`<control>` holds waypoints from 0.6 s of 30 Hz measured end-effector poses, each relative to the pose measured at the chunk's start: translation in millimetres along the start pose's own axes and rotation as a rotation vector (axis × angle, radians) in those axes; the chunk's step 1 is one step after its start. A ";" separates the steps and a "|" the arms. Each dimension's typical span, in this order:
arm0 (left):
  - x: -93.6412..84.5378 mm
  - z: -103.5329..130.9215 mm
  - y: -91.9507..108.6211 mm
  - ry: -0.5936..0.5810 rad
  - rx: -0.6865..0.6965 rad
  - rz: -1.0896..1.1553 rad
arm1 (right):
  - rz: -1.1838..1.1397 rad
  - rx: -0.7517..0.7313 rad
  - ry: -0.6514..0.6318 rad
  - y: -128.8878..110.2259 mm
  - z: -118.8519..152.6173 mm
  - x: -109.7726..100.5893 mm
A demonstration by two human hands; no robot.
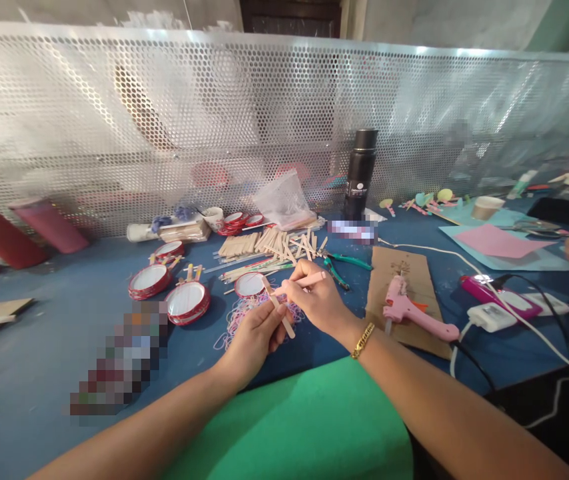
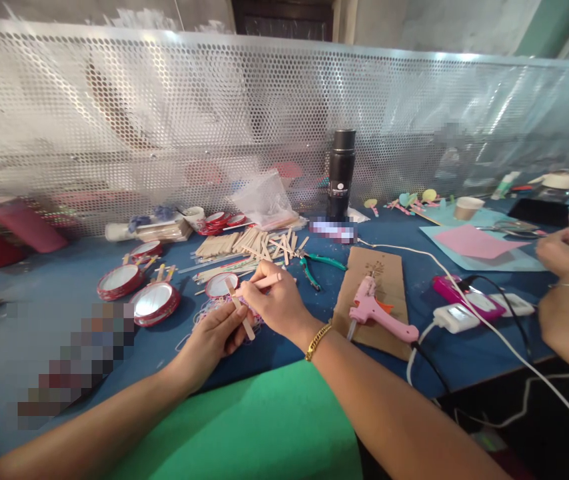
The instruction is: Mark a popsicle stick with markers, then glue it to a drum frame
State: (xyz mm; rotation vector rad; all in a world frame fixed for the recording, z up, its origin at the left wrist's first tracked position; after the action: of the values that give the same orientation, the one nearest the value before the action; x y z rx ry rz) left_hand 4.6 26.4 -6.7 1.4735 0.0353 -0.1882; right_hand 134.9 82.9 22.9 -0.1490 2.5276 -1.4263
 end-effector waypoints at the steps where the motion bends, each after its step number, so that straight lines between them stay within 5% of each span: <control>1: -0.1 -0.1 -0.1 0.001 0.002 -0.001 | 0.008 -0.002 0.001 0.1 -0.2 -0.2; 18: -0.5 -0.1 -0.7 0.008 0.014 0.004 | 0.009 0.009 0.024 1.7 -0.2 -2.9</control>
State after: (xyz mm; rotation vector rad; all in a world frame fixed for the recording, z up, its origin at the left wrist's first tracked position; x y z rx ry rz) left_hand 4.0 26.5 -7.3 1.4881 0.0376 -0.1800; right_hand 137.7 84.6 22.0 -0.1201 2.5375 -1.4441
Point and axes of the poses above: each hand's wrist, its own z-axis away from the middle knuckle, its own x-axis out of the palm, y = z × x, the point moved 4 cm from there along -z, towards the middle knuckle, and after that the axes turned 1 degree about -y, right-handed, at the moved point
